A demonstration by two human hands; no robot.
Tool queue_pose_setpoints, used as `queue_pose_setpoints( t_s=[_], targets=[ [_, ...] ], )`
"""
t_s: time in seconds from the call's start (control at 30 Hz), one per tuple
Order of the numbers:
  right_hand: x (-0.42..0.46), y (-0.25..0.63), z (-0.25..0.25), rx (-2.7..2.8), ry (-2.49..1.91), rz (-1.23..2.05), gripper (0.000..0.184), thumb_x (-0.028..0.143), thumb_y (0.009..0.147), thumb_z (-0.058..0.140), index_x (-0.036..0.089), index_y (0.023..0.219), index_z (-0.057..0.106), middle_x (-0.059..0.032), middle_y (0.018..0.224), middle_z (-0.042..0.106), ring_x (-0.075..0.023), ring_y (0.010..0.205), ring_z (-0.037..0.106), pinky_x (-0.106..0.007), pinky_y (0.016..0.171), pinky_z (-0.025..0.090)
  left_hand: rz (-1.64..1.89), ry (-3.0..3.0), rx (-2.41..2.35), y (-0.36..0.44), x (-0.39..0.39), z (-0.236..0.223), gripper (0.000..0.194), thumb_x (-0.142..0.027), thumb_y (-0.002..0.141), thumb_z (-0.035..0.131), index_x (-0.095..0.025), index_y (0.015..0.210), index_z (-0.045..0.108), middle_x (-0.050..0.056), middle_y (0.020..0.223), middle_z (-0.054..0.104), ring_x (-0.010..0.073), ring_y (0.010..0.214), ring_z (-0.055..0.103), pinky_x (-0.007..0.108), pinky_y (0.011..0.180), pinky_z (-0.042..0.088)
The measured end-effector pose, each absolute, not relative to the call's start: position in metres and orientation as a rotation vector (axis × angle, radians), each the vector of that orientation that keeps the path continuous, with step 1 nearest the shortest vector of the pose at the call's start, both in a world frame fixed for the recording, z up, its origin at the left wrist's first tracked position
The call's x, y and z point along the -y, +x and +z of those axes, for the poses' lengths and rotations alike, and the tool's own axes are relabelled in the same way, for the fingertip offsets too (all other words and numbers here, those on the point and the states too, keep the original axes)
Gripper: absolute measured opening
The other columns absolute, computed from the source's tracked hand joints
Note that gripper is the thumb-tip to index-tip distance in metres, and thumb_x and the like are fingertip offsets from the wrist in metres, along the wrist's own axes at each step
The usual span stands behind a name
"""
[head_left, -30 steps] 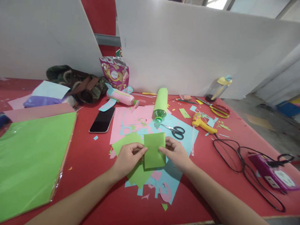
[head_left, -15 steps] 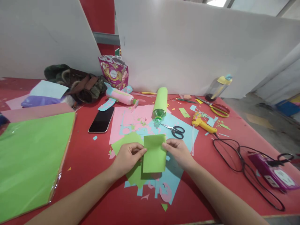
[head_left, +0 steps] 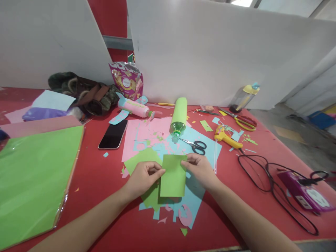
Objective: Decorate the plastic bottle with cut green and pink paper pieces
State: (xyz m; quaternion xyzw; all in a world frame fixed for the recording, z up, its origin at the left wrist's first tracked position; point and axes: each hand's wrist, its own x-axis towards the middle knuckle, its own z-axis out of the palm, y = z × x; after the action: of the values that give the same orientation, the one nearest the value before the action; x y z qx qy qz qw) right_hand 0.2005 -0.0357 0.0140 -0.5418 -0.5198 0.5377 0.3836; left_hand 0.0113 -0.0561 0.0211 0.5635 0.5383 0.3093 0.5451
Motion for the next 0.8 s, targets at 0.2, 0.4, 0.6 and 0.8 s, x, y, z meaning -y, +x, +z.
queue_pose_setpoints(
  t_s=[0.2, 0.4, 0.6, 0.8],
  targets=[
    [0.035, 0.204, 0.017, 1.377, -1.415, 1.283, 0.039, 0.048, 0.074, 0.047, 0.017, 0.050, 0.052, -0.0001, 0.047, 0.053, -0.0103, 0.045, 0.047, -0.025, 0.049, 0.039, 0.706, 1.319, -1.240, 0.012, 0.057, 0.024, 0.021, -0.035, 0.065, 0.057, -0.016, 0.056, 0.053, -0.002, 0.048, 0.051, 0.0089, 0.046, 0.047, 0.021, 0.046, 0.039],
    [0.034, 0.209, 0.020, 1.724, -1.260, 0.661, 0.025, 0.028, 0.077, 0.046, 0.023, 0.099, 0.058, -0.0080, 0.105, 0.060, -0.0209, 0.091, 0.056, -0.039, 0.078, 0.044, 0.698, 1.083, -1.249, 0.014, 0.053, 0.028, 0.024, -0.036, 0.059, 0.061, -0.017, 0.052, 0.050, -0.005, 0.042, 0.046, 0.0081, 0.040, 0.045, 0.022, 0.044, 0.038],
    [0.035, 0.214, 0.018, 2.109, -0.958, 0.406, 0.025, 0.017, 0.079, 0.045, 0.030, 0.083, 0.067, -0.0035, 0.093, 0.068, -0.0227, 0.098, 0.054, -0.044, 0.083, 0.041, 0.669, 0.850, -1.156, 0.013, 0.052, 0.025, 0.029, -0.037, 0.052, 0.068, -0.015, 0.051, 0.050, -0.007, 0.040, 0.038, 0.0044, 0.038, 0.036, 0.018, 0.040, 0.030],
    [0.039, 0.208, 0.024, 1.811, -1.266, 0.926, 0.022, 0.019, 0.074, 0.048, 0.022, 0.069, 0.069, -0.0019, 0.061, 0.067, -0.0171, 0.057, 0.060, -0.029, 0.055, 0.045, 0.878, 0.792, -1.125, 0.010, 0.051, 0.018, 0.027, -0.041, 0.068, 0.053, -0.016, 0.060, 0.049, -0.005, 0.047, 0.044, 0.0068, 0.041, 0.041, 0.020, 0.042, 0.034]
  ],
)
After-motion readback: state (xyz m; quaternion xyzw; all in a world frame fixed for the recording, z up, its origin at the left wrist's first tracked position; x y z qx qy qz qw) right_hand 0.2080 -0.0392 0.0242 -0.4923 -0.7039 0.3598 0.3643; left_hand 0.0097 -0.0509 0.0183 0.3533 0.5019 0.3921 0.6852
